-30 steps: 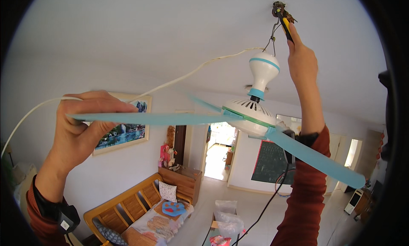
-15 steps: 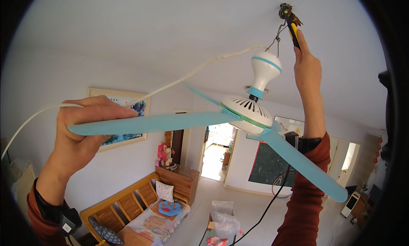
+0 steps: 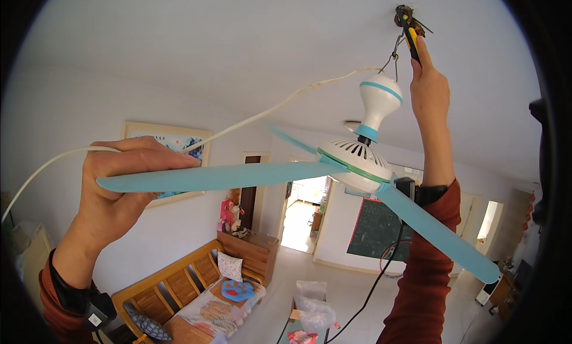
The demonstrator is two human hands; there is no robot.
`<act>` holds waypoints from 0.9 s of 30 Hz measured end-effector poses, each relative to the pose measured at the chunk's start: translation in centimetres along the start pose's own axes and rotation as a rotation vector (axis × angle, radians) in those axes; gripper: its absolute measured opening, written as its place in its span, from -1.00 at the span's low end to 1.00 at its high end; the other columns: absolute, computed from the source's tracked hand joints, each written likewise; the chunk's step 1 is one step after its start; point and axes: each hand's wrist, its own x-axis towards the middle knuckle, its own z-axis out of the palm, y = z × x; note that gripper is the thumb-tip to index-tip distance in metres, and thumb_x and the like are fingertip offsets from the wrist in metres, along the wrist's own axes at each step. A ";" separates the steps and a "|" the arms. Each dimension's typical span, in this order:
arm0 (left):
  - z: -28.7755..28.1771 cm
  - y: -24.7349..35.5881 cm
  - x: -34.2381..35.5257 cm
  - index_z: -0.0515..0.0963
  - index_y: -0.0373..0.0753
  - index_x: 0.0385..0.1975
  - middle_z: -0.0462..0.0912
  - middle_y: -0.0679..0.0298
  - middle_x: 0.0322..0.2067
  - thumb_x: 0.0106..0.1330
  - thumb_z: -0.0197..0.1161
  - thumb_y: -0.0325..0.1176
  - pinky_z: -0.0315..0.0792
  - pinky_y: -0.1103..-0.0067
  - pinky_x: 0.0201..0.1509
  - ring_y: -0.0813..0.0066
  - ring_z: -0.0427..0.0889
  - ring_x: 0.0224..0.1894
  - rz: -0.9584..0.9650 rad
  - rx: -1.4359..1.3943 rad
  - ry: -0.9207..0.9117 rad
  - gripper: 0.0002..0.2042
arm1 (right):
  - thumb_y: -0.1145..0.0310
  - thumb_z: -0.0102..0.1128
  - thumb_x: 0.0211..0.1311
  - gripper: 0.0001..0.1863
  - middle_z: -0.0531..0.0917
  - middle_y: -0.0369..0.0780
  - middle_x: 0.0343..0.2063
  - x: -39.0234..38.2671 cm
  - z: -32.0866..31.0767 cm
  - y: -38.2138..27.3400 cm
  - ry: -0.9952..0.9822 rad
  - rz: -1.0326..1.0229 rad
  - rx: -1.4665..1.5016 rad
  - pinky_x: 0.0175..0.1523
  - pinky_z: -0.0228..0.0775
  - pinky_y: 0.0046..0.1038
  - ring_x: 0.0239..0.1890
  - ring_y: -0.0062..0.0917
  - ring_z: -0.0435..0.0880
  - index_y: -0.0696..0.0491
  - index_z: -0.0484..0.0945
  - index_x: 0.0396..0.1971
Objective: The person stands on a chair and uses a utility knife to cut wires on the ceiling, then hangs a small ceiling fan from the ceiling hook. The person also moves a child's balance bike and adjusts a cushion on a chair during the process.
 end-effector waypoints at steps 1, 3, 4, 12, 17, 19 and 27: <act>0.1 0.0 -0.1 0.65 -0.33 -0.32 0.68 0.13 -0.40 -0.03 0.28 -0.66 0.52 0.62 -0.28 0.41 0.64 -0.38 0.000 0.009 0.000 -0.77 | 0.27 -0.08 0.33 -0.55 0.60 -0.13 -0.55 0.0 0.1 0.1 0.040 -0.075 0.010 -0.34 0.40 -0.26 -0.47 -0.24 0.59 -0.34 0.25 0.22; 0.2 -0.1 -0.2 0.65 -0.33 -0.32 0.68 0.13 -0.40 -0.02 0.29 -0.65 0.52 0.62 -0.28 0.41 0.64 -0.39 0.014 0.012 0.006 -0.77 | 0.27 -0.08 0.34 -0.56 0.60 -0.13 -0.56 0.0 0.3 0.2 -0.009 0.013 0.013 -0.35 0.40 -0.26 -0.48 -0.23 0.58 -0.32 0.26 0.21; 0.2 -0.1 -0.2 0.65 -0.33 -0.32 0.68 0.13 -0.41 -0.02 0.28 -0.64 0.52 0.61 -0.29 0.41 0.64 -0.39 0.024 0.009 0.011 -0.78 | 0.27 -0.08 0.34 -0.56 0.60 -0.13 -0.56 0.0 0.4 0.2 -0.037 0.085 -0.006 -0.35 0.40 -0.25 -0.49 -0.23 0.58 -0.31 0.27 0.21; 0.2 0.2 -0.2 0.64 -0.35 -0.32 0.68 0.12 -0.39 -0.01 0.26 -0.65 0.52 0.61 -0.29 0.40 0.65 -0.39 0.003 -0.007 0.012 -0.78 | 0.28 -0.05 0.32 -0.53 0.58 -0.12 -0.60 0.0 0.4 0.0 0.016 -0.005 0.022 -0.37 0.38 -0.25 -0.52 -0.23 0.57 -0.33 0.24 0.22; 0.1 0.3 -0.1 0.64 -0.36 -0.33 0.68 0.11 -0.38 -0.03 0.23 -0.69 0.53 0.60 -0.28 0.39 0.66 -0.37 0.032 0.003 0.013 -0.77 | 0.27 -0.03 0.31 -0.52 0.58 -0.11 -0.60 0.1 0.6 0.1 0.020 0.000 0.020 -0.38 0.39 -0.26 -0.51 -0.22 0.57 -0.35 0.24 0.22; 0.2 0.2 0.0 0.64 -0.36 -0.33 0.68 0.11 -0.38 -0.03 0.23 -0.68 0.53 0.60 -0.28 0.39 0.66 -0.37 0.026 0.002 0.008 -0.76 | 0.27 -0.03 0.31 -0.52 0.59 -0.11 -0.59 0.4 0.9 0.0 0.074 -0.082 0.028 -0.38 0.39 -0.27 -0.51 -0.22 0.58 -0.36 0.23 0.22; -0.4 0.1 -0.3 0.64 -0.29 -0.28 0.68 0.12 -0.38 0.12 0.23 -0.55 0.57 0.58 -0.25 0.39 0.68 -0.37 0.032 0.047 -0.014 -0.83 | 0.26 -0.06 0.33 -0.53 0.59 -0.12 -0.58 0.6 1.1 0.2 0.035 -0.012 -0.005 -0.38 0.39 -0.27 -0.50 -0.23 0.58 -0.38 0.22 0.23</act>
